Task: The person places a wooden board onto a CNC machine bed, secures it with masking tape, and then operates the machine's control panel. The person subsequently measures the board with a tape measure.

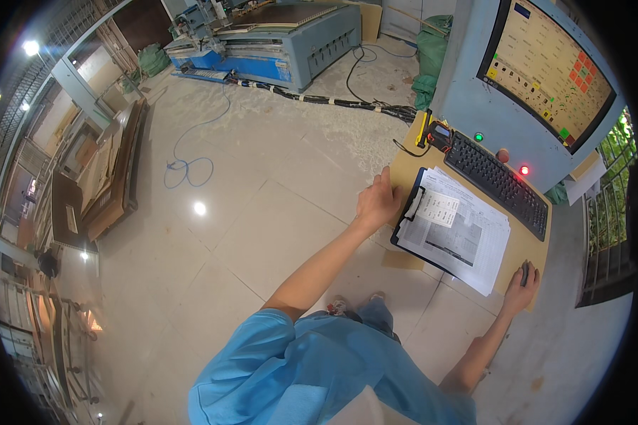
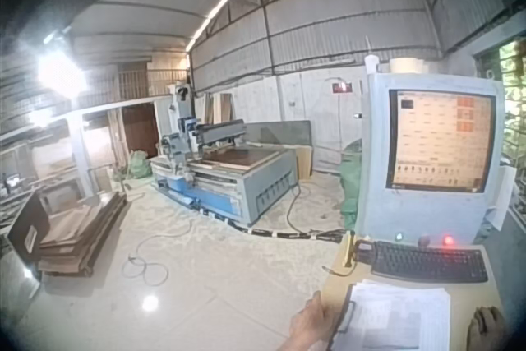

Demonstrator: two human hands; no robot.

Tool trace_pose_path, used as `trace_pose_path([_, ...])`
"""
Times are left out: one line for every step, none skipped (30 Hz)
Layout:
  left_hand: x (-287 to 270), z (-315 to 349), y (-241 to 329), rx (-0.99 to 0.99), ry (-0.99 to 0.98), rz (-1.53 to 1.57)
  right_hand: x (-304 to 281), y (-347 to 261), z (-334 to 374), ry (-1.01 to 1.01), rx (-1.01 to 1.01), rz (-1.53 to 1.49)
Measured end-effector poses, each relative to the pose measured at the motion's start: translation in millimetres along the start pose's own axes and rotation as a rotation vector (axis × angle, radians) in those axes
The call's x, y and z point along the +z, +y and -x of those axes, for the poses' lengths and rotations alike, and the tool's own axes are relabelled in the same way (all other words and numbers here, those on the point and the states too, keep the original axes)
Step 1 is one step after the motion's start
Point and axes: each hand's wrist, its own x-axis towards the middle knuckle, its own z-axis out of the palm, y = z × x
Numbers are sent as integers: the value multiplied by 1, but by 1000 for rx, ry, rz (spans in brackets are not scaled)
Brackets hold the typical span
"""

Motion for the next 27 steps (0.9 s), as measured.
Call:
trace_pose_path([0, 0, 0, 4, 1, 5, 0, 0, 0, 3, 1, 2])
trace_pose_path([0, 0, -1, 5, 3, 10, 0, 0, 0, 4, 18, 0])
trace_pose_path([1, 0, -1, 8, 5, 9, 0, 0, 0, 6, 1, 3])
trace_pose_path([1, 0, -1, 8, 9, 8, 0, 0, 0, 5, 0, 1])
trace_pose_path([1, -1, -1, 8, 12, 7, 0, 0, 0, 11, 10, -7])
trace_pose_path([1, -1, -1, 5, 7, 6, 0, 0, 1, 6, -2, 1])
trace_pose_path([1, -1, -1, 3, 3, 5, 0, 0, 0, 6, -5, 2])
trace_pose_path([1, -1, -1, 0, -1, 4, 0, 0, 1, 7, -8, 3])
trace_pose_path([1, -1, -1, 2, 1, 3, 0, 0, 0, 4, -5, 2])
trace_pose_path([1, -1, -1, 3, 3, 2, 0, 0, 1, 2, -3, 1])
trace_pose_path([1, -1, -1, 3, 7, 3, 0, 0, 0, 4, 6, -3])
trace_pose_path([1, -1, -1, 3, 3, -2, 0, 0, 0, -1, 3, 1])
trace_pose_path([0, -1, -1, 0, 2, -4, 0, 0, 0, -1, 7, 2])
trace_pose_path([0, -1, -1, -2, 0, -6, 0, 0, 0, -1, 10, 3])
trace_pose_path([0, -1, -1, -2, 1, -3, 1, 1, 0, 0, 9, 3])
trace_pose_path([0, -1, 0, -2, 1, 1, 1, 1, 0, 0, 8, 3])
trace_pose_path([0, -1, 0, -3, 0, 7, 1, 1, 0, 1, 8, 3])
trace_pose_path([0, -1, 0, -2, 0, 0, 1, 2, 0, 2, 3, 3])
trace_pose_path([0, -1, 0, -4, -1, -4, 1, 2, 0, 3, -2, 3])
trace_pose_path([0, -1, -1, -8, -5, -7, 1, 2, 0, 4, -6, 3])
trace_pose_path([0, -1, -1, -5, -5, -10, 1, 2, 0, 2, -4, 5])
trace_pose_path([1, -1, -1, -5, -7, -10, 2, 2, 0, 1, -2, 7])
trace_pose_path([1, -1, -1, -4, -10, -10, 2, 3, 0, 4, 11, 4])
trace_pose_path([1, -1, -1, 0, -6, -8, 2, 3, 0, -1, 1, 7])
trace_pose_path([1, -1, -1, 5, -3, -5, 1, 3, 0, -1, 2, 5])
trace_pose_path([1, -1, -1, 7, 2, -3, 1, 3, 0, -1, 3, 3])
trace_pose_path([1, -1, -2, 5, 0, -7, 1, 3, 0, -2, 4, 6])
